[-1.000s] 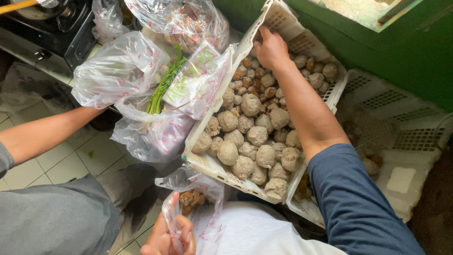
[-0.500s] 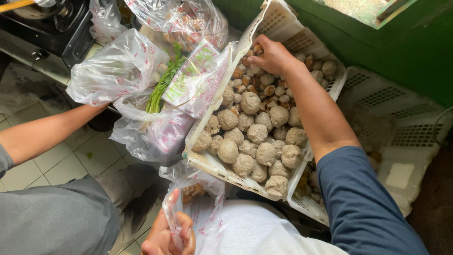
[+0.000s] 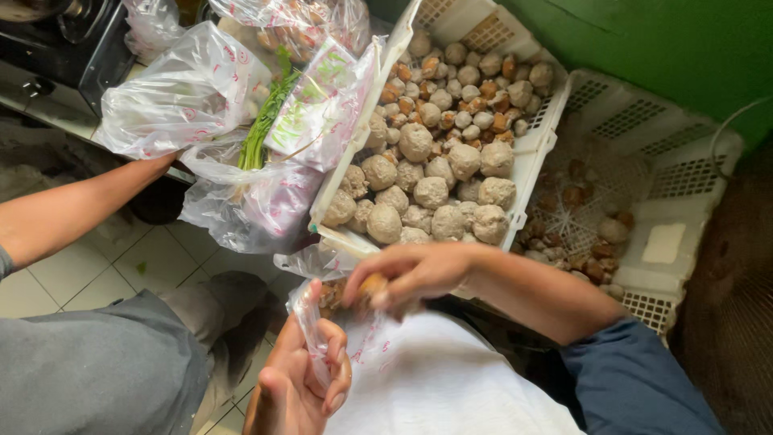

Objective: The person picks meatballs from a white crate and places them into a plastic bag. The person repeatedly transfers meatballs by hand from the crate to the bag, filling it progressively.

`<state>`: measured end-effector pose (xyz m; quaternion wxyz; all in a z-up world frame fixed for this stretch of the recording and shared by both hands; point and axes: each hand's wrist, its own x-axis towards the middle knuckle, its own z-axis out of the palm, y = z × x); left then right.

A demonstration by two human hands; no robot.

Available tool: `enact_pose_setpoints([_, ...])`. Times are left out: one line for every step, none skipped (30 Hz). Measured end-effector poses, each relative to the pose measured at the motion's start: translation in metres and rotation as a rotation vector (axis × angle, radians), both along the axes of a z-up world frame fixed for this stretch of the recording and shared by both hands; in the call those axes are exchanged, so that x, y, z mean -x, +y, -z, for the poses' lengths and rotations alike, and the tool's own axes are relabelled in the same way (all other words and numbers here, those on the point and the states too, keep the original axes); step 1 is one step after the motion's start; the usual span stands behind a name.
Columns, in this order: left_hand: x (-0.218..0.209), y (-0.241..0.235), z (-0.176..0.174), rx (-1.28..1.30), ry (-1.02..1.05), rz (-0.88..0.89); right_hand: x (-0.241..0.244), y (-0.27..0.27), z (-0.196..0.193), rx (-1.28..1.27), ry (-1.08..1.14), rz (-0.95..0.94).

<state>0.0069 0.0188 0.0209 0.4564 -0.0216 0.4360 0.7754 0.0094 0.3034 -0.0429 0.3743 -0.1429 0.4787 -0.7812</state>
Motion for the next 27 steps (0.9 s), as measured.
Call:
enact_pose_setpoints([-0.001, -0.001, -0.001, -0.009, 0.004, 0.013, 0.000, -0.030, 0.001, -0.061, -0.023, -0.106])
enact_pose_setpoints([-0.002, -0.002, -0.002, -0.019, 0.010, 0.023, 0.003, -0.058, 0.001, -0.184, 0.014, -0.027])
enact_pose_setpoints([-0.003, -0.004, -0.002, -0.029, 0.016, 0.033, 0.005, -0.074, 0.003, -0.307, 0.051, 0.053])
enact_pose_setpoints([-0.005, -0.006, -0.002, -0.021, 0.030, 0.020, 0.005, -0.083, 0.005, -0.421, 0.272, 0.125])
enact_pose_setpoints([-0.006, -0.008, -0.002, -0.014, 0.044, 0.008, 0.001, -0.089, 0.007, -0.534, 0.495, 0.197])
enact_pose_setpoints([-0.004, -0.011, -0.002, -0.008, 0.062, -0.008, 0.003, -0.087, 0.008, -0.646, 0.723, 0.266])
enact_pose_setpoints([-0.002, -0.013, -0.001, -0.009, 0.062, -0.005, 0.005, -0.078, 0.008, -0.588, 0.729, 0.203])
enact_pose_setpoints([-0.001, -0.014, 0.001, -0.010, 0.059, -0.009, 0.001, -0.062, 0.007, -0.530, 0.734, 0.133])
enact_pose_setpoints([-0.001, -0.016, 0.003, -0.012, 0.056, -0.013, -0.001, -0.043, 0.006, -0.472, 0.736, 0.063])
enact_pose_setpoints([-0.003, -0.017, 0.006, -0.015, 0.051, -0.022, 0.004, -0.019, 0.007, -0.543, 0.654, 0.066])
enact_pose_setpoints([-0.004, -0.018, 0.009, -0.017, 0.046, -0.032, 0.015, 0.011, 0.007, -0.614, 0.572, 0.068])
enact_pose_setpoints([-0.005, -0.019, 0.013, -0.023, 0.048, -0.044, 0.035, 0.039, 0.010, -0.643, 0.550, 0.244])
enact_pose_setpoints([-0.006, -0.019, 0.016, -0.039, 0.051, -0.046, 0.064, 0.065, 0.015, -0.895, 0.766, 0.450])
enact_pose_setpoints([-0.008, -0.020, 0.020, -0.047, 0.050, -0.046, 0.086, 0.094, 0.023, -0.937, 0.638, 0.676])
enact_pose_setpoints([-0.011, -0.021, 0.024, -0.056, 0.049, -0.046, 0.113, 0.121, 0.033, -1.183, 0.797, 0.862])
enact_pose_setpoints([-0.012, -0.021, 0.029, -0.066, 0.058, -0.061, 0.132, 0.145, 0.045, -1.309, 0.834, 0.966])
enact_pose_setpoints([-0.013, -0.021, 0.034, -0.076, 0.067, -0.076, 0.148, 0.166, 0.059, -1.399, 0.931, 0.967])
enact_pose_setpoints([-0.015, -0.020, 0.040, -0.085, 0.074, -0.093, 0.162, 0.183, 0.073, -1.487, 1.027, 0.963])
enact_pose_setpoints([-0.016, -0.020, 0.047, -0.101, 0.083, -0.110, 0.174, 0.194, 0.087, -1.526, 1.051, 0.916])
enact_pose_setpoints([-0.018, -0.020, 0.053, -0.117, 0.090, -0.126, 0.184, 0.202, 0.100, -1.565, 1.072, 0.868])
enact_pose_setpoints([-0.019, -0.021, 0.060, -0.133, 0.098, -0.143, 0.191, 0.210, 0.110, -1.603, 1.093, 0.819])
enact_pose_setpoints([-0.021, -0.022, 0.065, -0.122, 0.096, -0.148, 0.199, 0.219, 0.116, -1.630, 0.992, 0.761])
enact_pose_setpoints([-0.022, -0.024, 0.070, -0.111, 0.095, -0.153, 0.204, 0.226, 0.120, -1.655, 0.892, 0.702])
enact_pose_setpoints([-0.024, -0.026, 0.074, -0.099, 0.092, -0.160, 0.208, 0.231, 0.122, -1.674, 0.792, 0.641])
enact_pose_setpoints([-0.024, -0.027, 0.077, -0.123, 0.088, -0.162, 0.213, 0.233, 0.122, -1.634, 0.771, 0.720])
enact_pose_setpoints([-0.023, -0.027, 0.081, -0.149, 0.085, -0.165, 0.216, 0.235, 0.121, -1.593, 0.752, 0.797])
enact_pose_setpoints([-0.024, -0.027, 0.084, -0.176, 0.082, -0.169, 0.220, 0.234, 0.119, -1.550, 0.731, 0.871])
